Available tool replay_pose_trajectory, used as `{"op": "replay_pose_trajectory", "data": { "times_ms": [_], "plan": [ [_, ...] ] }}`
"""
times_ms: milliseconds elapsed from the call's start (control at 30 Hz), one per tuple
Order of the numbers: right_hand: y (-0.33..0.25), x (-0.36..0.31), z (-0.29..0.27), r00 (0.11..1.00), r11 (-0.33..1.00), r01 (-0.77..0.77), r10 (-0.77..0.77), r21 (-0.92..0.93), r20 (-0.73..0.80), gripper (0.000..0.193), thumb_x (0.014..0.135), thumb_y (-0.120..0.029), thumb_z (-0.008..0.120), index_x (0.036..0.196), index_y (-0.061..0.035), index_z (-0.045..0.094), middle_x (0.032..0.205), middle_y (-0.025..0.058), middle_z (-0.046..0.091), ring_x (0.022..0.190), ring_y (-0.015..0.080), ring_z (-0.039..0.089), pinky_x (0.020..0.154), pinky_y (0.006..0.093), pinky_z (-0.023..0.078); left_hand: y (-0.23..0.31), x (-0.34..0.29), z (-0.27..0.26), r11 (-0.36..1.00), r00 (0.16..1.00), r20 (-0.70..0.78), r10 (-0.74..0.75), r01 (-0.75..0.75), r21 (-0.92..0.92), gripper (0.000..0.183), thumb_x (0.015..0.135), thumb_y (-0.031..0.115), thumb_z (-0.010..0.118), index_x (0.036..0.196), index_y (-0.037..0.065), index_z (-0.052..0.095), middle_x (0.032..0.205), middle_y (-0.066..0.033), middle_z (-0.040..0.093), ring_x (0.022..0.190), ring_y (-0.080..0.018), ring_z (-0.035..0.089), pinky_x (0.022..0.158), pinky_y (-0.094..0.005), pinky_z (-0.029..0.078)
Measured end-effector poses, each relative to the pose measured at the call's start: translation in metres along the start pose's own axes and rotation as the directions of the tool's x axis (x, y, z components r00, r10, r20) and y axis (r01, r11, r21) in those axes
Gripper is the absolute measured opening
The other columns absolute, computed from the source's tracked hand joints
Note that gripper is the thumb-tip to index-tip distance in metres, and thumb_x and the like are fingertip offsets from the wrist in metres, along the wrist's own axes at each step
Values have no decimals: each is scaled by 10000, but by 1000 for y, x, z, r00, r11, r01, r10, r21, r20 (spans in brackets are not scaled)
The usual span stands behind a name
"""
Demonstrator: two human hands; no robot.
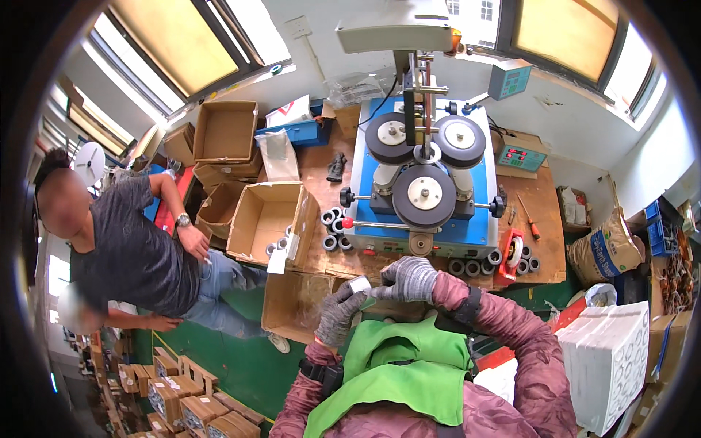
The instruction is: Assembling metal rings and components using a specialized industrial assembly machine.
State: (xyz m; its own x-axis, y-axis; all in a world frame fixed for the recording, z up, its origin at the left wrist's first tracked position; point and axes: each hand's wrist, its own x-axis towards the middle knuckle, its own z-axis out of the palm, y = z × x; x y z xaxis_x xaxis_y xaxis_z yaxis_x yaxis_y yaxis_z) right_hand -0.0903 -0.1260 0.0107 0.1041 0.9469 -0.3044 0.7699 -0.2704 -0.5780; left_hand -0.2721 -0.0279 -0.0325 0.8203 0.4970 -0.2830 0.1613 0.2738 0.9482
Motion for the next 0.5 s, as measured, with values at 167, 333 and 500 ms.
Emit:
{"op": "replay_pose_trajectory", "data": {
  "times_ms": [167, 333, 500],
  "plan": [
    [26, -7, -3, 980, 915, 165, -109, 369, -169, 210, 797, -246, 590, 844, -42, 582, 695, 126, 582, 627, 205, 563, 612, 303, 448, -6, -4, -17, 945, 992, -31, -126, 111, -306, 304, 787, 121, 588, 1057, -16, 557, 930, -52, 600, 840, -120, 558, 755, -253, 452],
    [11, -16, -13, 978, 776, 192, -200, 600, -54, 167, 846, -178, 550, 900, -22, 575, 738, 37, 582, 709, 66, 510, 669, 262, 439, -4, -4, -20, 960, 993, -9, -116, 109, -259, 381, 791, 186, 583, 1116, -1, 516, 940, -70, 605, 826, -133, 576, 712, -240, 459],
    [-4, -17, -16, 927, 735, 262, -371, 626, 47, 156, 841, -145, 562, 920, -14, 592, 803, 28, 610, 747, 83, 531, 715, 260, 443, 1, 1, -16, 985, 996, 45, -76, 82, -153, 356, 772, 161, 600, 1085, 2, 542, 931, -50, 601, 825, -105, 554, 725, -235, 447]
  ]
}}
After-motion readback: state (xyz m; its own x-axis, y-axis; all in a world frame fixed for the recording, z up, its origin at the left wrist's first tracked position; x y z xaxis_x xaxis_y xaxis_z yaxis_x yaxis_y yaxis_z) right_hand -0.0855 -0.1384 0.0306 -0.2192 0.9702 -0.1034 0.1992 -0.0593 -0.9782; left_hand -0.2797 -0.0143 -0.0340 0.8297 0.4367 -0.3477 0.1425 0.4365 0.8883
